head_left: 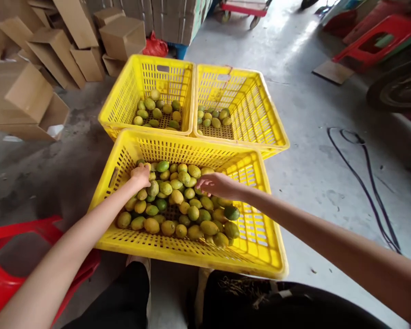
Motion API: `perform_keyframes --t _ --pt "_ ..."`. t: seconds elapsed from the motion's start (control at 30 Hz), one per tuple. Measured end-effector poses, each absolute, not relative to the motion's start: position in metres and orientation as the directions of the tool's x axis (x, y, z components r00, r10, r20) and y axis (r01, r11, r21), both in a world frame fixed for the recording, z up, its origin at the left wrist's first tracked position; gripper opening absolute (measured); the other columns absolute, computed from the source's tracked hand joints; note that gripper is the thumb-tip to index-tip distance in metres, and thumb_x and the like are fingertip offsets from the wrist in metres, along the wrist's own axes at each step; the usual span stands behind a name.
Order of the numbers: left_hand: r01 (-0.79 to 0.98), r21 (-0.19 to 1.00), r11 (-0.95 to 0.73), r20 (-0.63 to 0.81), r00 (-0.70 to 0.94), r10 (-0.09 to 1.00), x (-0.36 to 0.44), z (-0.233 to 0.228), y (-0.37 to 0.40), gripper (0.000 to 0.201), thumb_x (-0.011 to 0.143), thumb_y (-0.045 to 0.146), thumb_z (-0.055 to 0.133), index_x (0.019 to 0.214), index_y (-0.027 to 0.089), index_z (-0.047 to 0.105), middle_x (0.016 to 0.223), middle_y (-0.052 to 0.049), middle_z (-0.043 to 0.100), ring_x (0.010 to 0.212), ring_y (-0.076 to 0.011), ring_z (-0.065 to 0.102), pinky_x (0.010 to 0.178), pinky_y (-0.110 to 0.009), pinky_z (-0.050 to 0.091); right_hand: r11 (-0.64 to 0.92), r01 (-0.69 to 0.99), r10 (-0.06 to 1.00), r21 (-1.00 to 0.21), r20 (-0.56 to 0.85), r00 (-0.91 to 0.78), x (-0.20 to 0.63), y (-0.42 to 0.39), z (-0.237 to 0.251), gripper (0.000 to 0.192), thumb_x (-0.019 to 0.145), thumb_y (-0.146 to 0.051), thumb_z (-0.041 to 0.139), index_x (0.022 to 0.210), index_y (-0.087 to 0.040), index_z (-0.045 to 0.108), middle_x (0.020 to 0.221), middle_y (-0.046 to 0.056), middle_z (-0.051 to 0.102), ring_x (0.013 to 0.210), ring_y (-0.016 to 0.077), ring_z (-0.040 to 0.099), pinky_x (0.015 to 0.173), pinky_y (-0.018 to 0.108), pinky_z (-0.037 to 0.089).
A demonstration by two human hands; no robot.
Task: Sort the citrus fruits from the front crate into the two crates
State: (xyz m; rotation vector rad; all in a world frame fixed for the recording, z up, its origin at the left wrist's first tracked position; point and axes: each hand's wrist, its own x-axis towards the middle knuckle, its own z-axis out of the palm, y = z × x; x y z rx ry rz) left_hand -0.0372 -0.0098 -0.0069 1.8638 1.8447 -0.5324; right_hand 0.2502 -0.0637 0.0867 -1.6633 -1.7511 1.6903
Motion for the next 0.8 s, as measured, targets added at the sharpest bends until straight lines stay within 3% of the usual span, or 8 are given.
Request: perform_keyframes --t 0.07,0.17,0.23,0.3,0.47,0.63,0.8 --pt "0.989 0.148 -0.031 -0.574 0.111 0.811 -0.041 0.01 -0.01 0.076 0.084 0.024 0.087 0.154 0.009 0.062 0.148 -0.033 0.068 0.131 -0.0492 0.073 0.104 -0.049 0.062 -0.18 0.627 0.844 -0.758 -0.446 -0.297 0.24 -0.048 0.048 0.036 0.066 0.014 0.07 0.061 -0.022 0.067 0.059 -0.005 0.057 0.056 0.0097 0.044 0.055 0.021 0.034" --pt "0.894 0.428 0.134 -0.612 0.178 0.771 -0.045 0.027 -0.016 0.056 0.086 0.025 0.084 0.137 0.014 0.065 0.124 -0.02 0.078 0.099 -0.0378 0.082 0.078 -0.04 0.065 -0.171 0.6 0.865 -0.781 -0.411 -0.289 0.226 -0.053 0.008 0.045 0.06 0.021 0.077 0.064 -0.02 0.058 0.068 -0.013 0.048 0.054 0.0033 0.022 0.056 0.018 0.03" --pt "0.728 0.624 0.285 -0.594 0.205 0.778 -0.042 0.033 -0.022 0.044 0.086 0.025 0.085 0.124 0.02 0.064 0.11 -0.01 0.076 0.085 -0.029 0.078 0.062 -0.033 0.061 -0.197 0.527 0.898 -0.827 -0.367 -0.241 0.223 -0.066 -0.005 0.044 0.064 0.023 0.072 0.067 -0.017 0.056 0.075 -0.014 0.047 0.057 0.0031 0.012 0.058 0.015 0.027" --pt "0.559 0.744 0.365 -0.553 0.21 0.806 -0.035 0.035 -0.029 0.036 0.086 0.027 0.087 0.111 0.023 0.062 0.099 -0.004 0.072 0.08 -0.0238 0.075 0.055 -0.028 0.056 -0.252 0.426 0.904 -0.869 -0.368 -0.216 0.225 -0.075 -0.013 0.041 0.066 0.025 0.064 0.069 -0.015 0.057 0.078 -0.014 0.051 0.058 0.0028 0.01 0.058 0.014 0.024" --pt "0.358 0.8 0.481 -0.553 0.128 0.824 -0.013 0.034 -0.044 0.03 0.091 0.029 0.088 0.102 0.023 0.061 0.088 -0.002 0.07 0.073 -0.0204 0.073 0.05 -0.025 0.049 -0.311 0.288 0.915 -0.906 -0.368 -0.168 0.229 -0.078 -0.026 0.037 0.065 0.022 0.062 0.069 -0.015 0.057 0.082 -0.012 0.058 0.058 0.0003 0.017 0.061 0.015 0.026" --pt "0.223 0.789 0.573 -0.6 0.076 0.797 -0.009 0.031 -0.054 0.017 0.1 0.03 0.075 0.103 0.024 0.059 0.089 -0.002 0.071 0.072 -0.019 0.073 0.052 -0.026 0.048 -0.286 0.289 0.915 -0.914 -0.35 -0.201 0.233 -0.074 -0.031 0.043 0.063 0.024 0.062 0.073 -0.018 0.057 0.088 -0.009 0.061 0.058 0.0025 0.018 0.062 0.013 0.035" --pt "-0.056 0.819 0.571 -0.565 0.093 0.82 -0.011 0.031 -0.056 0.017 0.093 0.028 0.076 0.099 0.022 0.061 0.085 -0.001 0.07 0.068 -0.0178 0.071 0.047 -0.023 0.047 -0.098 0.383 0.923 -0.918 -0.229 -0.311 0.249 -0.071 -0.035 0.039 0.066 0.016 0.075 0.082 -0.019 0.064 0.085 -0.008 0.061 0.062 0.0034 0.03 0.064 0.016 0.035"
